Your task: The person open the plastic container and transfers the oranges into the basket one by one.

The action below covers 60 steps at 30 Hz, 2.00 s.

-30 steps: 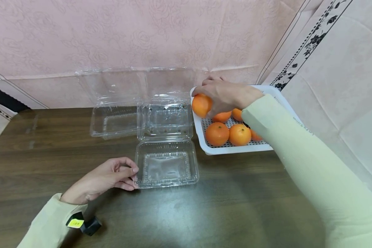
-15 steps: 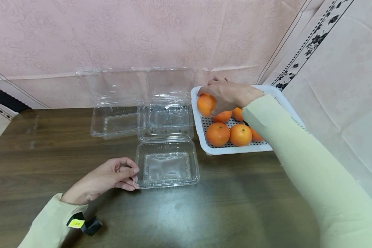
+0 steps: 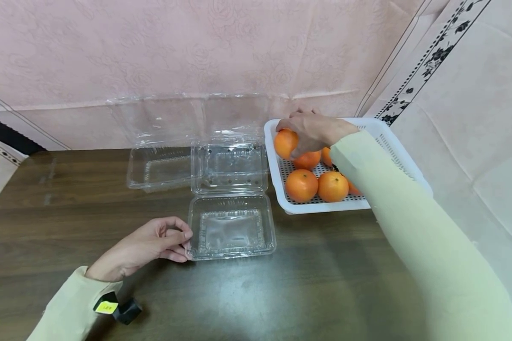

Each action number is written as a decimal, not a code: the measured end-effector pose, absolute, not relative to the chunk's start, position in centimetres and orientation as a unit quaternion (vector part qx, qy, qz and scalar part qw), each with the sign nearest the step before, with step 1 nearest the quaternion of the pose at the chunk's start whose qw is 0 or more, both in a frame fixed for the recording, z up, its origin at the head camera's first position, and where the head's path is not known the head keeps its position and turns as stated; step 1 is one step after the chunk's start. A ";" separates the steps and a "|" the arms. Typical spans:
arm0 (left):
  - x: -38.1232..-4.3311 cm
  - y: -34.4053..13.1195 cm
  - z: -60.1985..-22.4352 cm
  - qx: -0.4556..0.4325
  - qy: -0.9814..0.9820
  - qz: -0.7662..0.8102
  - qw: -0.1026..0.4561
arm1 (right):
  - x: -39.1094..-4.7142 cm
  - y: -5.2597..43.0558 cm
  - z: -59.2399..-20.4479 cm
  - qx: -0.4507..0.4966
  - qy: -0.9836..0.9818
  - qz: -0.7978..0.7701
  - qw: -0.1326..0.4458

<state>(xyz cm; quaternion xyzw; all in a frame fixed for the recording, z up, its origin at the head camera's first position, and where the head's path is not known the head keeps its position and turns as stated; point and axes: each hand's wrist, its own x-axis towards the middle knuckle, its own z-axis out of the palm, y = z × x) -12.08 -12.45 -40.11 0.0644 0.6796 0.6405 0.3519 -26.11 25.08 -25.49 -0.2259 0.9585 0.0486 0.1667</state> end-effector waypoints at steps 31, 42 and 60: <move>-12.3 -12.5 -40.1 0.067 0.680 0.639 0.353 | -28.1 25.6 -29.1 -0.166 0.965 0.036 0.201; -12.3 -12.5 -40.4 0.068 0.679 0.641 0.351 | -28.3 26.2 -30.7 -0.134 0.964 0.006 0.231; -12.5 -12.9 -40.6 0.079 0.682 0.643 0.340 | -28.0 26.4 -31.6 -0.176 0.966 0.028 0.189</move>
